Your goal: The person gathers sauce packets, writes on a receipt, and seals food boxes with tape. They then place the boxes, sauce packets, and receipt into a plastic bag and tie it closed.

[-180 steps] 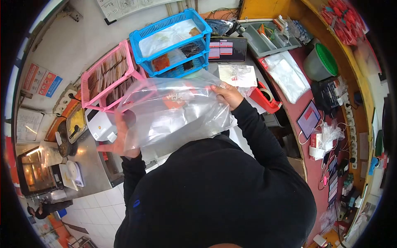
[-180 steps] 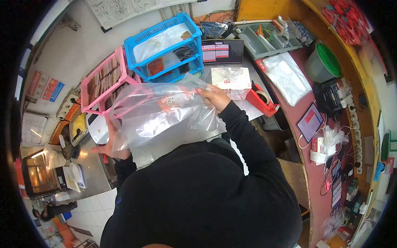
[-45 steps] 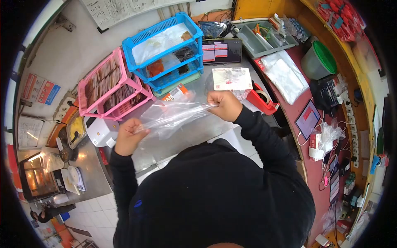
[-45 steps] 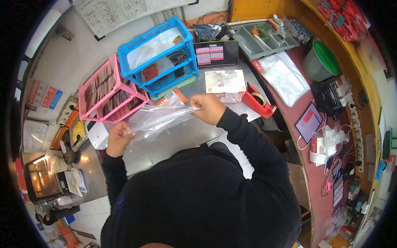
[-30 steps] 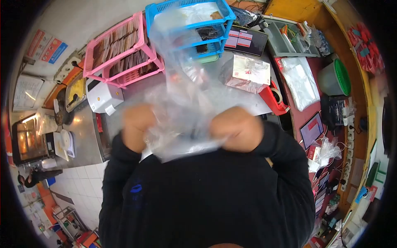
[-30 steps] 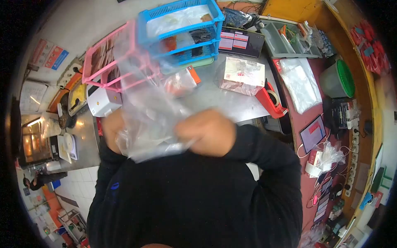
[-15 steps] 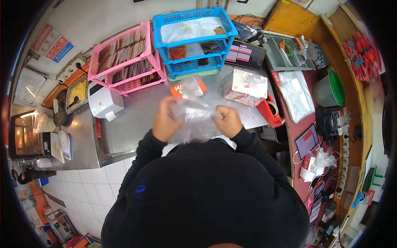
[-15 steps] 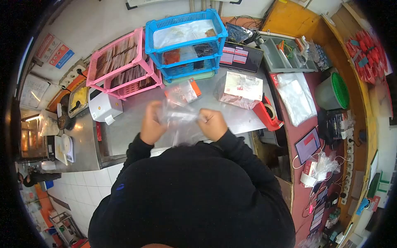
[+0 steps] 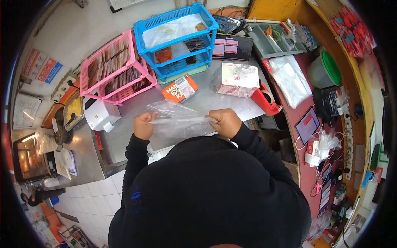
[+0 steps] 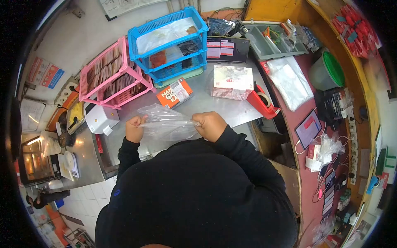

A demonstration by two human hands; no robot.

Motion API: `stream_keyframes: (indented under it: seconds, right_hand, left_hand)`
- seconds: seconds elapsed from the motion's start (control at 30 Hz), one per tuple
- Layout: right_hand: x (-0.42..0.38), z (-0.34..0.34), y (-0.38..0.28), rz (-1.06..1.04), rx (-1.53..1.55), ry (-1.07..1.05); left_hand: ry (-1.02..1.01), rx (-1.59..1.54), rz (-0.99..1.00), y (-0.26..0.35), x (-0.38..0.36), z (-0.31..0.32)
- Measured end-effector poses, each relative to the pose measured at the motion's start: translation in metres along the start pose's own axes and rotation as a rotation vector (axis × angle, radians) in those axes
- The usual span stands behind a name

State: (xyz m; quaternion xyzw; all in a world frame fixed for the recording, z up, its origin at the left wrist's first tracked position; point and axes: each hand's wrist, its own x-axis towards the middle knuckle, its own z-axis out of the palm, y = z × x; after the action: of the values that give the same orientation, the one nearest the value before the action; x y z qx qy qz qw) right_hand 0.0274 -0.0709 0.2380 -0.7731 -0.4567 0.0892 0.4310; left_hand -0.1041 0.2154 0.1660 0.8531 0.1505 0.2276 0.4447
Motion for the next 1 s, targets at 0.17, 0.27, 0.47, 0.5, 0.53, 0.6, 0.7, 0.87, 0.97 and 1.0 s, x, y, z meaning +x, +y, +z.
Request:
stream_keyframes:
  seconds: [0.17, 0.27, 0.47, 0.5, 0.53, 0.6, 0.7, 0.87, 0.97, 1.0]
  right_hand:
    - [-0.004, -0.026, 0.013, 0.247, 0.300, 0.084]
    - [0.006, -0.027, 0.021, 0.253, 0.158, 0.162]
    - [0.059, 0.017, 0.002, -0.154, -0.698, 0.684]
    - [0.060, 0.023, 0.005, -0.113, -0.528, 0.641]
    - [0.060, 0.029, 0.008, -0.067, -0.360, 0.610]
    - [0.059, 0.044, 0.048, 0.173, 0.289, 0.496]
    - [0.036, 0.033, 0.006, 0.026, 0.126, 0.136]
    - [0.053, -0.009, 0.108, 0.259, -0.089, 0.385]
    - [0.042, -0.001, 0.082, 0.072, -0.079, 0.320]
    - [0.035, 0.008, 0.070, 0.016, -0.070, 0.304]
  left_hand:
    - [0.077, -0.427, -0.435, -0.005, 0.008, -0.039]
    - [0.243, -0.915, -0.490, 0.017, 0.020, -0.034]
    - [0.110, -0.262, 0.018, 0.072, 0.025, 0.032]
    - [0.075, -0.193, 0.215, 0.091, 0.021, 0.049]
    - [0.037, -0.048, 0.262, 0.091, 0.019, 0.050]
    - [-0.043, 0.245, 0.355, 0.084, 0.016, 0.053]
    - [0.224, 0.512, 0.227, -0.007, 0.053, -0.002]
    - [-0.486, -0.097, -0.397, 0.059, 0.018, -0.015]
    - [-0.175, -0.051, -0.201, -0.024, 0.026, -0.027]
    - [0.040, 0.046, -0.039, -0.058, 0.033, -0.040]
